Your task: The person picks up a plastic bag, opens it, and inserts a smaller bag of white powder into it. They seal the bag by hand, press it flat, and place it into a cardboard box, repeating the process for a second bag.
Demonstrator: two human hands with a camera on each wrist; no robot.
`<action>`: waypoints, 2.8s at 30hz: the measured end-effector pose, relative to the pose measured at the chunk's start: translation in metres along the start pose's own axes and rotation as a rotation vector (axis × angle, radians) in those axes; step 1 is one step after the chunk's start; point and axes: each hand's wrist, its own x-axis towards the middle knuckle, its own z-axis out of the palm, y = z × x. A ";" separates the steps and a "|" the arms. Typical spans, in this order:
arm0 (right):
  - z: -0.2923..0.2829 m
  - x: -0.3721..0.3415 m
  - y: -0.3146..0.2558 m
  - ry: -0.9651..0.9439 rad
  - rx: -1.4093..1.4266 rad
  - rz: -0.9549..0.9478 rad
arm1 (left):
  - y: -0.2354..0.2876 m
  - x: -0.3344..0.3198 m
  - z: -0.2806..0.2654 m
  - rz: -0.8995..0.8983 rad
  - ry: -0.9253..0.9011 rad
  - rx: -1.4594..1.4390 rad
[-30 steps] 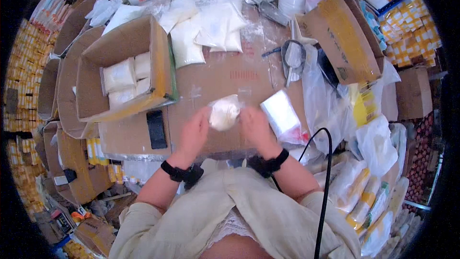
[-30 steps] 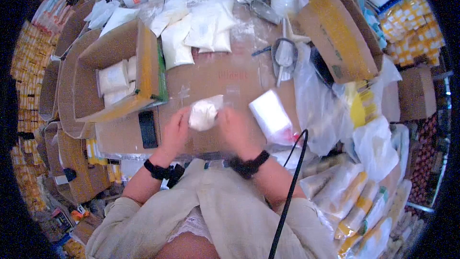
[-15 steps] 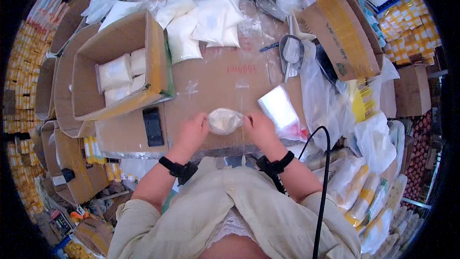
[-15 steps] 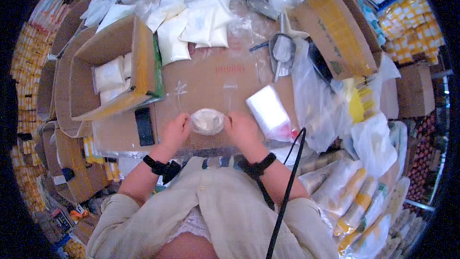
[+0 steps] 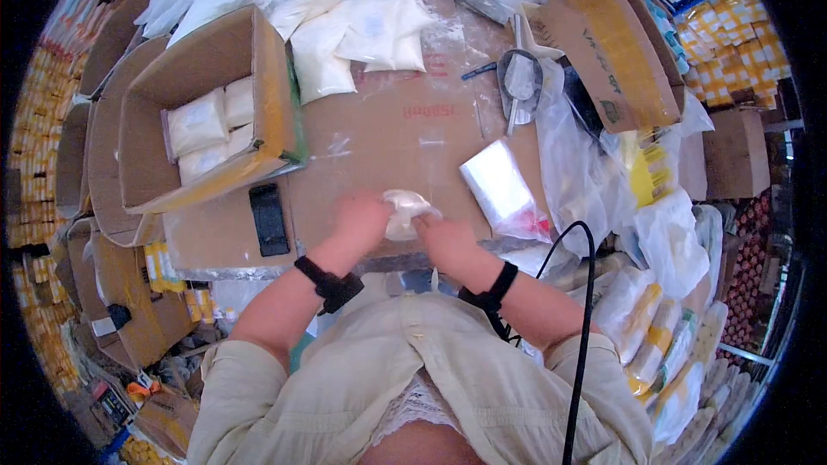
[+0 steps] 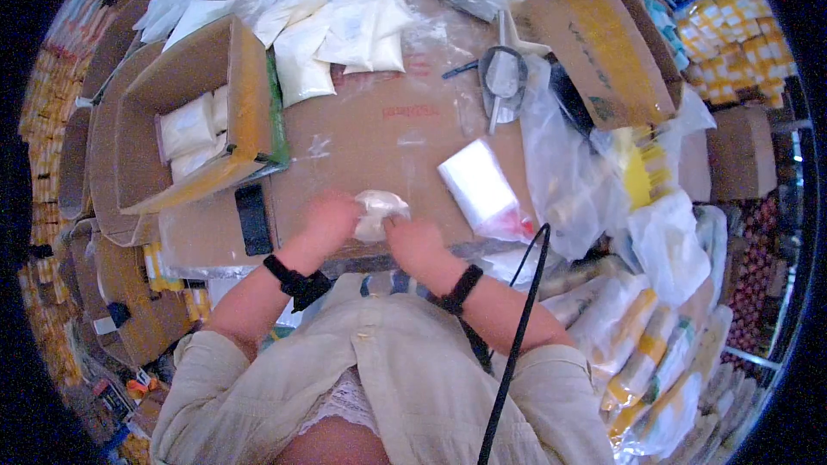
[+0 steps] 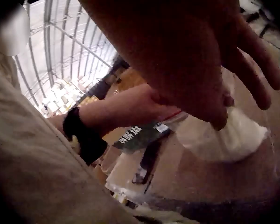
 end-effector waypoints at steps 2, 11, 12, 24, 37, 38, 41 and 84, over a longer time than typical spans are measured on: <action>0.023 -0.001 0.002 0.004 0.040 0.005 | 0.005 0.002 0.006 0.055 -0.031 -0.029; -0.034 -0.008 0.020 0.150 -0.029 -0.065 | -0.004 -0.018 -0.059 -0.136 0.153 -0.387; -0.038 -0.007 0.023 0.191 -0.031 -0.078 | -0.005 -0.020 -0.063 -0.135 0.177 -0.401; -0.038 -0.003 0.052 0.484 0.217 -0.177 | -0.031 -0.041 -0.051 0.335 0.427 -0.045; -0.020 0.000 0.060 0.326 0.121 -0.251 | -0.034 -0.028 -0.002 0.335 0.431 -0.329; -0.019 0.002 0.058 0.385 0.229 -0.279 | -0.036 -0.026 -0.003 0.348 0.450 -0.360; -0.009 0.008 0.057 0.467 0.466 -0.291 | -0.040 -0.021 0.004 0.286 0.454 -0.540; -0.019 0.092 -0.001 0.053 0.471 -0.013 | -0.053 -0.010 0.053 -0.351 0.148 -2.001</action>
